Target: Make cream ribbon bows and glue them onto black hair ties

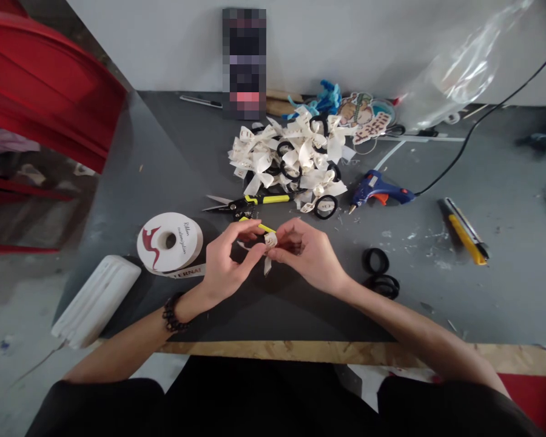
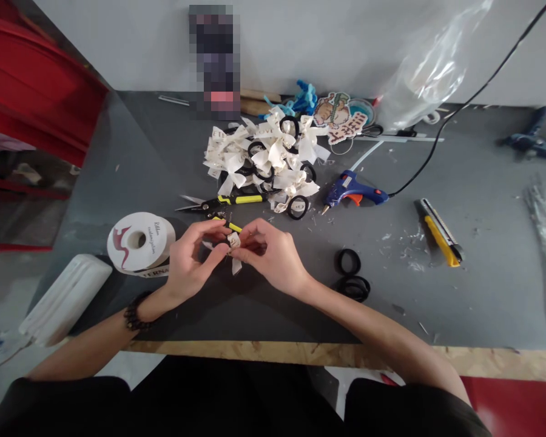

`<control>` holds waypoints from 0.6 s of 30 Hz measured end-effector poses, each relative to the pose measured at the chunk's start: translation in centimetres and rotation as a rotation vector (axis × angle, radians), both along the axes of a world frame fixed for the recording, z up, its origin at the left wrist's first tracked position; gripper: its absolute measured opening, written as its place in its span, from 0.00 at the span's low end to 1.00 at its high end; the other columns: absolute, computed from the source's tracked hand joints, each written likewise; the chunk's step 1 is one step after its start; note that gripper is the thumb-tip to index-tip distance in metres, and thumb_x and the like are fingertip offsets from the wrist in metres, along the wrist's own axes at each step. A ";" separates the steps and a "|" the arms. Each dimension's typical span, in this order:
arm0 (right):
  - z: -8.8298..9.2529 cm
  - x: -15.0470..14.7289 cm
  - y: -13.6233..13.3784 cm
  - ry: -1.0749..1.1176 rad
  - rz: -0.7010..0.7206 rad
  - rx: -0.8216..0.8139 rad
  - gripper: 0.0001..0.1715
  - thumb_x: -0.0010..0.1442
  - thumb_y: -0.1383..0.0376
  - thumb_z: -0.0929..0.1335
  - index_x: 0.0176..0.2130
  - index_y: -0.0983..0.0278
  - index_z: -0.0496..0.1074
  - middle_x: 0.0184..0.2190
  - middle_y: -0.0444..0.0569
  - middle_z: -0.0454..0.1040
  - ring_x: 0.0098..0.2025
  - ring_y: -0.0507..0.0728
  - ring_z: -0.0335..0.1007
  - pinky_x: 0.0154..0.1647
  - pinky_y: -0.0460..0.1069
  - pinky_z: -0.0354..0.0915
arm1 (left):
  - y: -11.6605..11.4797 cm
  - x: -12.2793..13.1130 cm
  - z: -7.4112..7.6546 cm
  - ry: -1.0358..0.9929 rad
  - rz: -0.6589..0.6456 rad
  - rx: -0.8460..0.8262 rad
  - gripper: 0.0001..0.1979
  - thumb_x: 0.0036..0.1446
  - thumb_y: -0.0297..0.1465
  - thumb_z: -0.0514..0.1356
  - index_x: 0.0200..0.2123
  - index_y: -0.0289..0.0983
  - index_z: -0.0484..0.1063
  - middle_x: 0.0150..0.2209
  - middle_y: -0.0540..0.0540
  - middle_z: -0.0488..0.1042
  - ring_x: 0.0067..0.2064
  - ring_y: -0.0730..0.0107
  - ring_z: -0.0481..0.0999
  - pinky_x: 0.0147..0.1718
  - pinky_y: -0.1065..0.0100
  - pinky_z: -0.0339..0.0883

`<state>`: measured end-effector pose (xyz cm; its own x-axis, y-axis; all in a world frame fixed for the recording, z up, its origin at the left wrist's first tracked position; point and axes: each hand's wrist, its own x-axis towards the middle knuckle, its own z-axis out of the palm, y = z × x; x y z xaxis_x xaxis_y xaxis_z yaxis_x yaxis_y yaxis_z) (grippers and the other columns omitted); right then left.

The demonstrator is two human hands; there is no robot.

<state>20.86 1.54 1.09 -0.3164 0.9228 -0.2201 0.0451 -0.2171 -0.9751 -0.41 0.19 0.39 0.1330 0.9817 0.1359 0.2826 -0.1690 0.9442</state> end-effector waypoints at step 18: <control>1.5 -0.5 -1.0 -0.252 -0.044 0.302 0.08 0.69 0.59 0.73 0.37 0.58 0.79 0.36 0.47 0.82 0.38 0.56 0.77 0.41 0.53 0.70 | 0.4 -0.2 -0.2 -0.270 -0.114 -0.210 0.31 0.56 0.32 0.77 0.60 0.41 0.72 0.36 0.48 0.81 0.38 0.69 0.83 0.39 0.70 0.78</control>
<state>20.31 0.50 2.57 -0.2462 0.9692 -0.0027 0.2880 0.0706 -0.9550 -0.59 0.62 0.14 0.2302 0.9729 -0.0222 0.0087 0.0208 0.9997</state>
